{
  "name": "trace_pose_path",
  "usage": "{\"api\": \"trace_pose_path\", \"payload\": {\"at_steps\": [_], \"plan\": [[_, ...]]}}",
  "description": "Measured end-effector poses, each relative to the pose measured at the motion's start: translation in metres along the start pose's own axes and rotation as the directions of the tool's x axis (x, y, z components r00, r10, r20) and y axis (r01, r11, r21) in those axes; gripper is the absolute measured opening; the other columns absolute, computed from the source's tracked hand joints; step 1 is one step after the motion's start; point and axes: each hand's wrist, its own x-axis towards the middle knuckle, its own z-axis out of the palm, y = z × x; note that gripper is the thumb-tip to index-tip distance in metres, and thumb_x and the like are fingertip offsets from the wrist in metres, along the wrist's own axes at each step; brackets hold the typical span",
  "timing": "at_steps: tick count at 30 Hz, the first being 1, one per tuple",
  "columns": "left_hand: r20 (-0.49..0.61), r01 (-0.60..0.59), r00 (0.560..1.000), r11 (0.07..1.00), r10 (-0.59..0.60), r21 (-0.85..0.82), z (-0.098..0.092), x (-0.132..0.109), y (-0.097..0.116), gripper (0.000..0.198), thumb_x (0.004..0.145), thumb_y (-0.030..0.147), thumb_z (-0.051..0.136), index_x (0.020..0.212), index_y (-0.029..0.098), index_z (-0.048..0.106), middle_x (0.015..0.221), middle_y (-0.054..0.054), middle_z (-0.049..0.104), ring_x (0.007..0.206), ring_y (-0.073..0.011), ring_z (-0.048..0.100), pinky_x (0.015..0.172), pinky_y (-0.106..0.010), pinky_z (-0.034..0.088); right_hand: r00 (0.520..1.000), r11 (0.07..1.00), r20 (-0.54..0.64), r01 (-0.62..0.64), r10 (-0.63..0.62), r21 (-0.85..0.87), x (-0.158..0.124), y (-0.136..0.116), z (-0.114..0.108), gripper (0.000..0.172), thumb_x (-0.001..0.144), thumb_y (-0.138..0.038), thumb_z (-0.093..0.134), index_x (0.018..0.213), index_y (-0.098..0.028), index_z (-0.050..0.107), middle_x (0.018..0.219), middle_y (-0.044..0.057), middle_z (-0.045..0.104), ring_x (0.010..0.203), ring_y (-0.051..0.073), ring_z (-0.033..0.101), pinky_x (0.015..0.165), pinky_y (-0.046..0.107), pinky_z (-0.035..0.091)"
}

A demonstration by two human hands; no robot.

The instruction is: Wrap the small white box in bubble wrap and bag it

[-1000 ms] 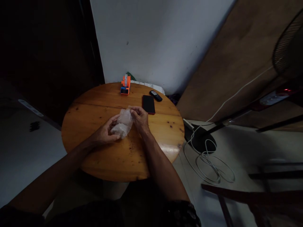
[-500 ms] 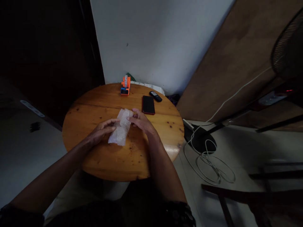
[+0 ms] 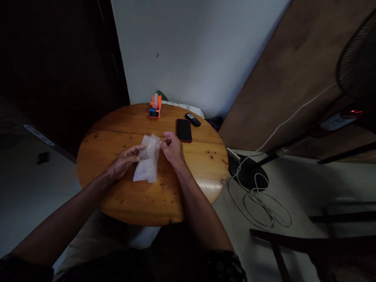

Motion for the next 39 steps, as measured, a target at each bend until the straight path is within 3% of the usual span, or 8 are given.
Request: {"api": "trace_pose_path", "payload": {"at_steps": [2,6,11,19,24,31,35,39], "plan": [[-0.006,0.007,1.0,1.0,-0.007,-0.004,0.0,0.0,0.001,0.055,0.059,0.025,0.079,0.112,0.016,0.07,0.108,-0.007,0.075,0.103,-0.0248,0.067,0.093,-0.035,0.047,0.996,1.0,0.084,0.01,-0.01,-0.003,-0.004,-0.007,0.0,0.022,0.076,-0.042,0.065,0.086,-0.022,0.061,0.071,-0.002,0.06,0.064,0.014,0.053,0.062,0.029,0.044],[0.024,-0.008,1.0,1.0,0.008,-0.003,-0.001,-0.001,0.001,0.059,0.06,0.026,0.079,0.117,0.016,0.071,0.115,-0.009,0.074,0.115,-0.0296,0.064,0.1,-0.039,0.045,0.954,0.989,0.296,0.006,0.039,-0.15,-0.017,-0.022,0.005,0.035,0.078,-0.056,0.068,0.083,-0.022,0.059,0.068,-0.003,0.06,0.064,0.014,0.054,0.06,0.028,0.041],[0.037,-0.029,0.999,1.0,0.029,0.001,-0.001,-0.001,0.001,0.062,0.061,0.028,0.079,0.121,0.016,0.07,0.12,-0.011,0.073,0.124,-0.0319,0.06,0.106,-0.042,0.042,0.974,0.926,0.217,0.017,0.071,-0.378,-0.019,-0.021,0.008,0.02,0.073,-0.037,0.072,0.079,-0.023,0.059,0.066,-0.004,0.059,0.062,0.015,0.051,0.059,0.028,0.036],[-0.063,-0.146,0.987,0.989,0.145,-0.002,-0.007,0.005,0.001,0.072,0.062,0.031,0.079,0.131,0.017,0.062,0.133,-0.011,0.066,0.13,-0.03,0.056,0.111,-0.04,0.041,0.99,0.992,0.058,-0.127,0.128,-0.009,-0.002,-0.003,-0.003,0.017,0.077,-0.036,0.057,0.066,-0.023,0.054,0.06,-0.002,0.054,0.058,0.015,0.049,0.055,0.028,0.037],[-0.07,-0.221,0.968,0.948,0.243,0.23,-0.007,0.004,0.0,0.07,0.069,0.042,0.079,0.132,0.019,0.06,0.139,-0.012,0.058,0.132,-0.0307,0.051,0.11,-0.041,0.041,0.99,0.989,0.033,-0.138,0.14,-0.049,0.0,0.004,-0.002,0.022,0.076,-0.04,0.056,0.064,-0.023,0.054,0.057,-0.003,0.051,0.056,0.014,0.047,0.054,0.027,0.034],[-0.073,-0.268,0.911,0.716,0.407,0.645,-0.005,0.0,-0.002,0.046,0.068,0.042,0.079,0.108,0.021,0.072,0.109,-0.007,0.065,0.103,-0.0258,0.059,0.097,-0.038,0.046,0.999,0.993,0.039,-0.032,0.036,-0.113,0.0,0.007,-0.002,0.018,0.077,-0.038,0.055,0.07,-0.022,0.058,0.063,-0.002,0.054,0.061,0.015,0.05,0.056,0.027,0.037],[-0.19,-0.179,0.913,0.774,0.361,0.608,-0.009,0.006,-0.008,0.027,0.067,0.035,0.069,0.089,0.019,0.072,0.083,-0.002,0.066,0.076,-0.0175,0.057,0.073,-0.029,0.047,1.0,0.992,0.021,0.006,-0.004,-0.124,0.001,0.01,-0.001,0.018,0.079,-0.037,0.053,0.075,-0.021,0.061,0.065,-0.003,0.057,0.062,0.015,0.054,0.059,0.026,0.041],[-0.392,-0.145,0.858,0.889,0.331,0.434,-0.015,0.012,-0.007,0.02,0.067,0.036,0.064,0.075,0.017,0.067,0.069,0.002,0.062,0.064,-0.0125,0.053,0.062,-0.023,0.042,0.999,0.972,-0.02,-0.032,0.028,-0.231,0.005,0.019,-0.003,0.018,0.079,-0.03,0.053,0.086,-0.02,0.065,0.071,-0.001,0.064,0.068,0.016,0.06,0.063,0.026,0.047]]}}
